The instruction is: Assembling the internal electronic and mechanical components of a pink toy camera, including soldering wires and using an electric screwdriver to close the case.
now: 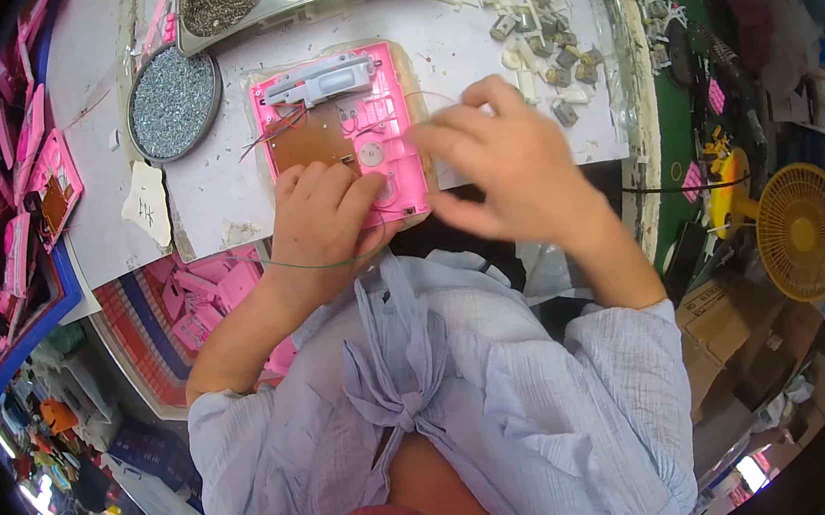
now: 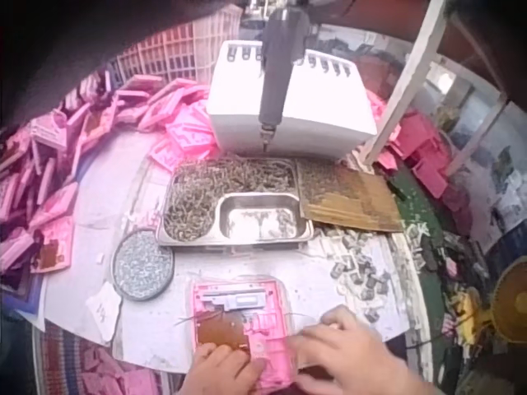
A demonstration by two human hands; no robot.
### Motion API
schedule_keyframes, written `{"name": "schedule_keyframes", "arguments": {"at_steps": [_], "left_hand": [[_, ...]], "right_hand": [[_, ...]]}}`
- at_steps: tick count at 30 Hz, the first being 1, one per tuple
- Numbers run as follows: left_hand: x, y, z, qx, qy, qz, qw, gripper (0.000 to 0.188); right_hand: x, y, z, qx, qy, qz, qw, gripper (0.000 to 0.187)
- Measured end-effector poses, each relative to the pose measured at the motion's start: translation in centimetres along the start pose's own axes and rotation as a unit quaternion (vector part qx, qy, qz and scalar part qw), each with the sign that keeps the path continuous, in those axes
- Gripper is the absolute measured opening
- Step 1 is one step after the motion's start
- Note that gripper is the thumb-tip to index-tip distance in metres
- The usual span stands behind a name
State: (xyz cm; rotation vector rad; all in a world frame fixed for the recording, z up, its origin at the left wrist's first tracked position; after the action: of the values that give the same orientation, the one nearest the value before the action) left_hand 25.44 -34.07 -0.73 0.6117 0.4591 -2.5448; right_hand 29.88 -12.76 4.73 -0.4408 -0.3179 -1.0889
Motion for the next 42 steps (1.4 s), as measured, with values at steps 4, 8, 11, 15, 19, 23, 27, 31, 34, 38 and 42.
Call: {"name": "schedule_keyframes", "arguments": {"at_steps": [4, 8, 11, 15, 19, 23, 27, 31, 34, 38, 42], "left_hand": [[0.2, -0.3, -0.2, -0.013, 0.014, -0.008, 1.0, 0.047], [0.5, 0.1, -0.3, -0.015, 0.029, -0.035, 0.999, 0.038], [0.8, 1.5, -0.2, -0.028, 0.056, -0.109, 0.992, 0.029], [0.5, 3.4, 0.7, -0.056, 0.086, -0.164, 0.981, 0.025], [3.0, 7.0, 1.8, -0.126, 0.059, -0.065, 0.988, 0.025], [4.0, 9.7, 1.8, -0.111, 0.032, 0.09, 0.989, 0.014], [2.0, 11.5, -2.2, 0.026, 0.085, 0.071, 0.993, 0.013], [2.4, 11.4, -1.7, 0.124, 0.147, 0.023, 0.981, 0.015], [4.2, 9.1, 3.2, 0.137, 0.203, 0.066, 0.967, 0.02], [4.9, 6.4, 3.5, 0.008, 0.162, 0.027, 0.986, 0.023], [5.8, 6.1, 2.4, 0.012, 0.155, -0.038, 0.987, 0.023]], "right_hand": [[-0.2, 1.9, 2.5, 0.245, 0.033, -0.06, 0.967, 0.034], [3.7, 1.5, 6.7, 0.356, -0.272, 0.105, 0.888, 0.033], [2.9, 0.2, 5.9, 0.208, -0.403, 0.199, 0.869, 0.033], [1.1, -1.4, -2.5, 0.036, -0.097, 0.07, 0.992, 0.034], [2.7, -1.9, -6.8, 0.011, -0.031, 0.071, 0.997, 0.037], [5.2, -3.3, -9.1, -0.009, -0.002, 0.044, 0.999, 0.036], [6.0, -3.0, -9.9, -0.008, -0.024, 0.047, 0.999, 0.036], [6.1, -3.3, -10.4, -0.009, -0.013, 0.036, 0.999, 0.029], [5.8, -3.3, -10.5, -0.004, 0.009, 0.021, 1.0, 0.033], [6.0, -3.5, -10.6, -0.005, 0.047, 0.025, 0.999, 0.035], [2.0, -3.8, -4.7, 0.009, -0.042, 0.071, 0.997, 0.03]]}}
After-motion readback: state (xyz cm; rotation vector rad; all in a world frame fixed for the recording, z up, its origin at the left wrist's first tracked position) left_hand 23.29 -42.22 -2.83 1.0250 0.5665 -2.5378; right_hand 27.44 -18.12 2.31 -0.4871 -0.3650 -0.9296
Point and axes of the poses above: each hand's wrist, its own y-axis away from the middle knuckle, its own z-axis out of the back of the hand, x = y × z, the point moved 2 cm from there along -y, towards the middle knuckle, and after that the axes turned 3 degrees about x, right-handed, at the moved point
